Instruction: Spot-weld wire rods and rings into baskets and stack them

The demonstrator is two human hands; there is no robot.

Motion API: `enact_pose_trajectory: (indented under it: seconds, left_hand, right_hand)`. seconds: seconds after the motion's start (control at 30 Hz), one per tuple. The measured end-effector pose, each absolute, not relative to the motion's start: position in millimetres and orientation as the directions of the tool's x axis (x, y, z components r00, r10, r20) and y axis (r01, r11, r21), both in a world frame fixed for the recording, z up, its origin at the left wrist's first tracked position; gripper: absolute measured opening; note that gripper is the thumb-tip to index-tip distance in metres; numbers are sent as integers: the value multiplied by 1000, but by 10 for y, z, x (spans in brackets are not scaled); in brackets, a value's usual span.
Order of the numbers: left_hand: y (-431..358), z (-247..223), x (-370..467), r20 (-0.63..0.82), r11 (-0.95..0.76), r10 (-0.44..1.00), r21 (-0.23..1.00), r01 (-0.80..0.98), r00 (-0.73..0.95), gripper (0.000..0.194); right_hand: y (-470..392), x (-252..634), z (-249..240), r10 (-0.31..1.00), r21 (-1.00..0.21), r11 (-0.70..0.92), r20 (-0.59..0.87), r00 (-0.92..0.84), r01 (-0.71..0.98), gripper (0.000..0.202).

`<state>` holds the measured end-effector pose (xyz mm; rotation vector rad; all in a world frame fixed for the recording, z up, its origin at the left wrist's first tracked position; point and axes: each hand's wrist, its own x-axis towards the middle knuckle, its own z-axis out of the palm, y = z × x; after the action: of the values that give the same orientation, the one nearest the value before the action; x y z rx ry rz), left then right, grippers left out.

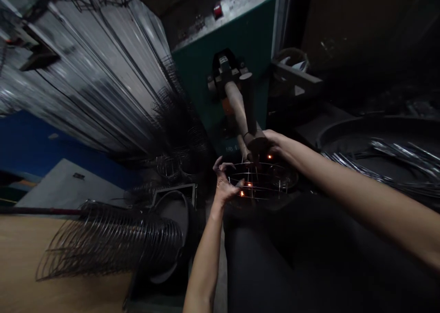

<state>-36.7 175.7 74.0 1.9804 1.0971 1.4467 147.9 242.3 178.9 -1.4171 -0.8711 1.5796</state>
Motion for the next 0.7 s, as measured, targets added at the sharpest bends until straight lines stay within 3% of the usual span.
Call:
enact_pose_trajectory:
  seconds: [0.2, 0.3, 0.37, 0.43, 0.53, 0.63, 0.7]
  left_hand:
    - [1625, 562, -429, 569, -652, 757, 630, 422, 321, 93]
    - [1411, 623, -628, 419, -602, 792, 657, 454, 443, 95]
    - [1253, 764, -732, 291, -509, 827, 750, 423, 481, 94]
    - [1125, 955, -695, 217, -378, 887, 849, 370, 408, 79]
    - [1019, 1219, -301, 179, -286, 931, 899, 330, 319, 44]
    - [951, 1368, 220, 147, -273, 915, 912, 307, 376, 32]
    - [898, 1419, 410, 122, -229, 929, 932, 281, 350, 30]
  right_hand:
    - [2261, 1681, 1864, 835, -824, -548, -529, -152, -144, 25]
    - [1982, 1864, 1786, 876, -862, -482, -471, -109, -154, 20]
    - [1736, 1952, 1674, 912, -906, -409, -400, -93, -110, 17]
    - [1466, 1955, 1512, 944, -950, -312, -312, -106, 16, 19]
    - [1077, 1772, 1247, 989, -949, -13, -59, -135, 316, 19]
    - [757, 1586, 1103, 964, -748, 213, 57, -259, 628, 12]
    - [597, 1651, 1134, 918, -629, 340, 60, -392, 699, 16]
